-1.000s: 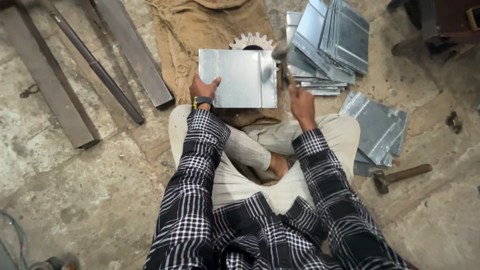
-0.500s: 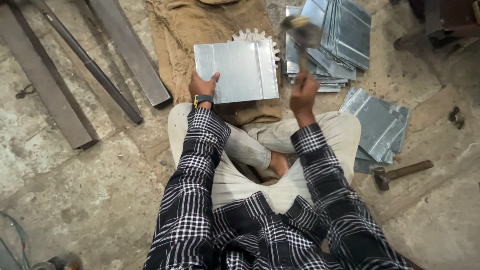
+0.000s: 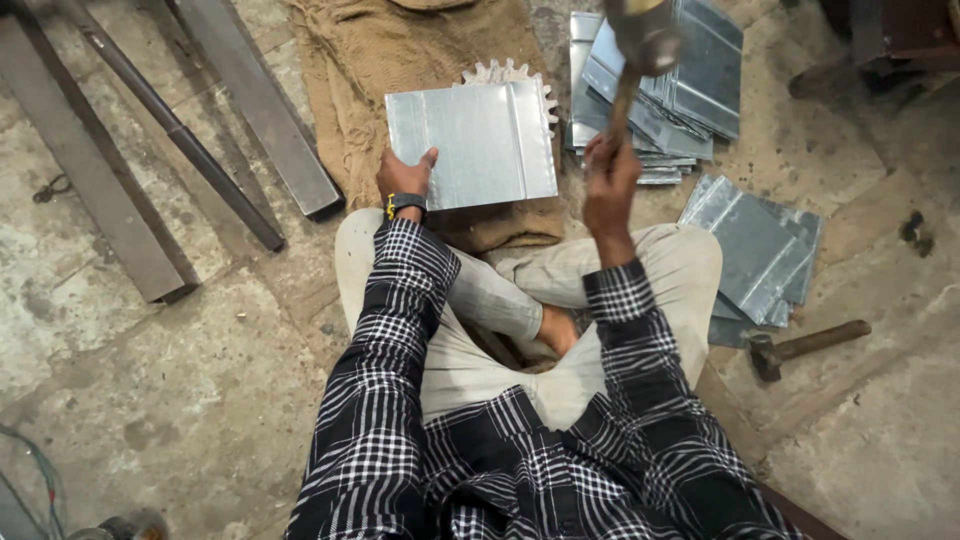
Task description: The person sits on the floor and uses a hammer to strike and shape metal sheets against a large metal gear. They handle multiple sheets one at a time, positioning them on the gear before hammering them.
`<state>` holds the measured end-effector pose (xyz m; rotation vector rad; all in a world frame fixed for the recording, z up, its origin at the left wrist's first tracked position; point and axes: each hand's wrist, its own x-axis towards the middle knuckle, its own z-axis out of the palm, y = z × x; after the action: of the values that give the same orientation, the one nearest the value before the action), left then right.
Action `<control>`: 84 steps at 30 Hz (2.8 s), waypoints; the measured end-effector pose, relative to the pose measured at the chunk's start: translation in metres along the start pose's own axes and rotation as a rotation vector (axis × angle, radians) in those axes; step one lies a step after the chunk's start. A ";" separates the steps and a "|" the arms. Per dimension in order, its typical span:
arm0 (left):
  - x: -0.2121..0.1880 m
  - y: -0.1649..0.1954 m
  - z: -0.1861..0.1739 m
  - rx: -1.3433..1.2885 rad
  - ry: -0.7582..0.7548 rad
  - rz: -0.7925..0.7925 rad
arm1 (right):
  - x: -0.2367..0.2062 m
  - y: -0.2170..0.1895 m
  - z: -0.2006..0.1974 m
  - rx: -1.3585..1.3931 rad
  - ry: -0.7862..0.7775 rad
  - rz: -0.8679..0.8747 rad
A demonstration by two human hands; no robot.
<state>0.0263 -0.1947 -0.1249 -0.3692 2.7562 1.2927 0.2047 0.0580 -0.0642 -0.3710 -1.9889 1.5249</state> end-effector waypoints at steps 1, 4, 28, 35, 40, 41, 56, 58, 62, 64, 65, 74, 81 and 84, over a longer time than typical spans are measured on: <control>0.000 0.000 0.000 -0.012 -0.002 -0.016 | -0.001 0.000 0.001 -0.094 0.016 -0.022; 0.000 0.001 -0.001 -0.015 -0.004 0.029 | -0.005 0.001 0.003 -0.327 -0.081 0.049; 0.005 0.004 0.008 -0.009 0.050 0.031 | -0.016 0.000 0.011 0.170 -0.019 0.327; 0.008 0.001 0.012 0.012 0.065 0.002 | -0.019 -0.004 0.009 0.096 0.023 0.193; 0.012 0.002 0.014 0.036 0.082 0.030 | -0.020 -0.005 0.008 -0.219 0.002 0.310; 0.014 0.004 0.014 0.006 0.106 0.052 | -0.020 -0.005 0.007 -0.104 0.027 0.374; 0.017 0.010 0.012 0.002 0.091 0.003 | -0.019 -0.001 0.009 -0.068 0.011 0.487; 0.018 0.009 0.014 0.010 0.114 0.010 | -0.019 0.000 0.008 0.064 0.034 0.549; 0.018 0.009 0.014 0.001 0.100 0.004 | -0.020 0.002 0.007 0.247 0.038 0.346; 0.018 0.009 0.013 0.032 0.088 -0.003 | -0.020 0.003 0.006 0.227 0.042 0.260; 0.017 0.009 0.012 0.020 0.090 -0.001 | -0.020 0.003 0.005 0.183 0.054 0.230; 0.022 0.008 0.012 -0.006 0.116 0.014 | -0.021 0.005 0.000 -0.053 0.002 0.308; 0.028 0.016 0.012 0.020 0.144 0.026 | -0.021 0.006 -0.002 0.278 0.037 0.220; 0.027 0.016 0.012 0.042 0.138 0.014 | -0.021 0.006 -0.002 -0.030 0.043 0.179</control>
<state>-0.0040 -0.1808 -0.1248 -0.4530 2.8994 1.2561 0.2217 0.0492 -0.0755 -0.6032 -1.9910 1.5818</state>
